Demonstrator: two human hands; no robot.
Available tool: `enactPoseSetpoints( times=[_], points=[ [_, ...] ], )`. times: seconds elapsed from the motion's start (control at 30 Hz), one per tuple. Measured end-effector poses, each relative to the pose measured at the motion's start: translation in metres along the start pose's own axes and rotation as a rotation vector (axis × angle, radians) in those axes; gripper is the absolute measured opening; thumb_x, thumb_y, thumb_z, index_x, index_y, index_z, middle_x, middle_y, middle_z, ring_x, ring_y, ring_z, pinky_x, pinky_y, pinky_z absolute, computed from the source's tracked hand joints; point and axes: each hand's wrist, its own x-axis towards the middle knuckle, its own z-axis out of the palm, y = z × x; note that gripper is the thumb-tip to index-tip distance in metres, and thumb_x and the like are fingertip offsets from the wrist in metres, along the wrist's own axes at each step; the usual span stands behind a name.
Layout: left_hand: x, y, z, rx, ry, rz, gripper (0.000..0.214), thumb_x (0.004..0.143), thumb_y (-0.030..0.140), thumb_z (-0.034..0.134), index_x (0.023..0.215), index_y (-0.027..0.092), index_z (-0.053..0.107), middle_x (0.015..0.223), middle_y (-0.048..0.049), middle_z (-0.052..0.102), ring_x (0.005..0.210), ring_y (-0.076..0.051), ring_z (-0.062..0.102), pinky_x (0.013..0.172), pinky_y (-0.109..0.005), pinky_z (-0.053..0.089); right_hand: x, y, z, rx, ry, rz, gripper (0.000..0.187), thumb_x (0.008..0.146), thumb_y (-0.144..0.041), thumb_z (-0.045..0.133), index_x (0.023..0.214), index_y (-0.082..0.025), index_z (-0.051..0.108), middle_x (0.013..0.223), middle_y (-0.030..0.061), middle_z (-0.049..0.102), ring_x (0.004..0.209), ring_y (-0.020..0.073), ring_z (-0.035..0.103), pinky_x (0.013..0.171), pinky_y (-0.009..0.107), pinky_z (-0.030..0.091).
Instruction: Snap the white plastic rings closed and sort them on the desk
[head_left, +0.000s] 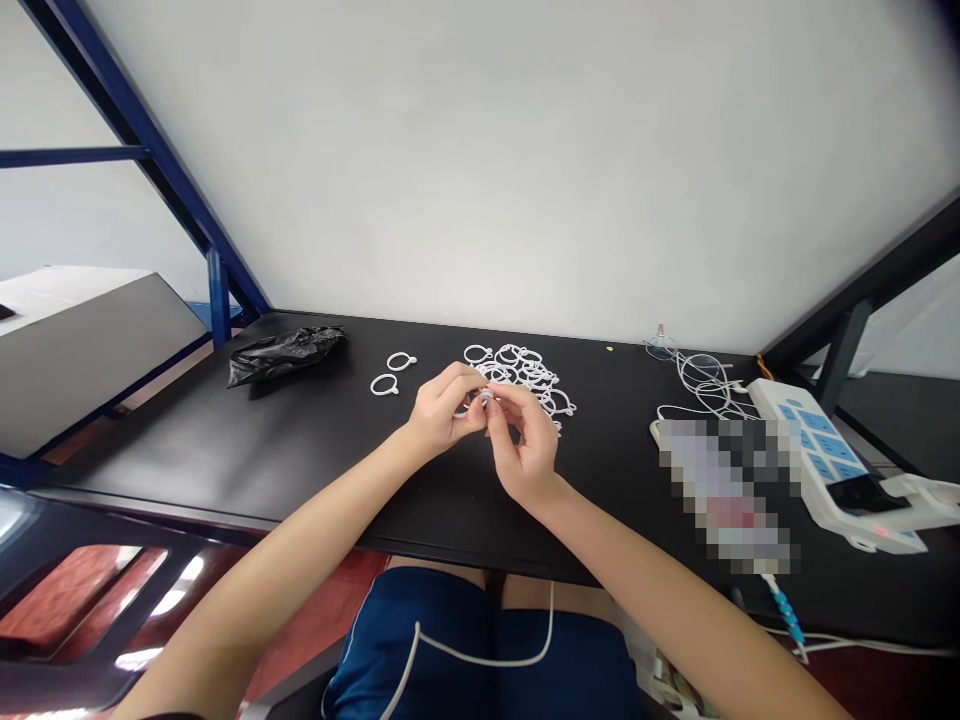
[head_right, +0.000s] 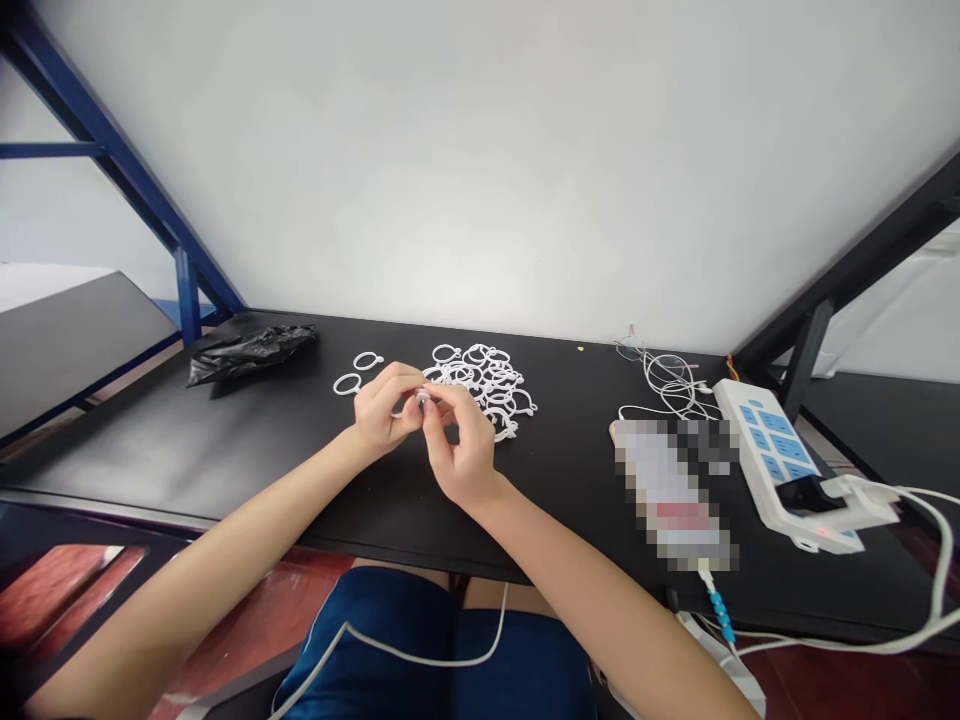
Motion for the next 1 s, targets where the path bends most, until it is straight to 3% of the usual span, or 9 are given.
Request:
enactPoseSetpoints(
  times=[0.43, 0.7, 1.0],
  points=[
    [0.0030, 0.0010, -0.0043, 0.019, -0.049, 0.005, 0.022, 0.093, 0.018, 0.036, 0.085, 0.016, 0.056, 0.067, -0.0035, 0.060, 0.057, -0.012, 0.054, 0.052, -0.022, 0.042, 0.0008, 0.0021, -0.0021, -0.007, -0.041, -0.025, 0.025, 0.091, -0.013, 0.054, 0.112, -0.024, 0.061, 0.098, 0.0047, 0.067, 0.078, 0.0137, 0.067, 0.066, 0.027, 0.059],
    [0.0042, 0.0021, -0.0051, -0.003, -0.030, 0.034, 0.019, 0.089, 0.014, 0.038, 0.083, 0.015, 0.056, 0.065, -0.0037, 0.059, 0.053, -0.012, 0.051, 0.049, -0.023, 0.040, 0.0030, -0.0006, -0.0026, 0.004, -0.044, -0.032, 0.020, 0.089, -0.014, 0.057, 0.106, -0.023, 0.061, 0.089, 0.0023, 0.065, 0.069, 0.0113, 0.064, 0.061, 0.025, 0.058],
    [0.0032, 0.0019, -0.0049, -0.017, -0.048, 0.026, 0.024, 0.094, 0.025, 0.037, 0.084, 0.015, 0.058, 0.064, -0.0036, 0.058, 0.053, -0.012, 0.051, 0.049, -0.023, 0.040, 0.0032, -0.0010, -0.0031, 0.007, -0.043, -0.030, 0.020, 0.088, -0.011, 0.058, 0.104, -0.022, 0.060, 0.083, 0.0003, 0.063, 0.065, 0.0102, 0.062, 0.060, 0.025, 0.057]
  ],
)
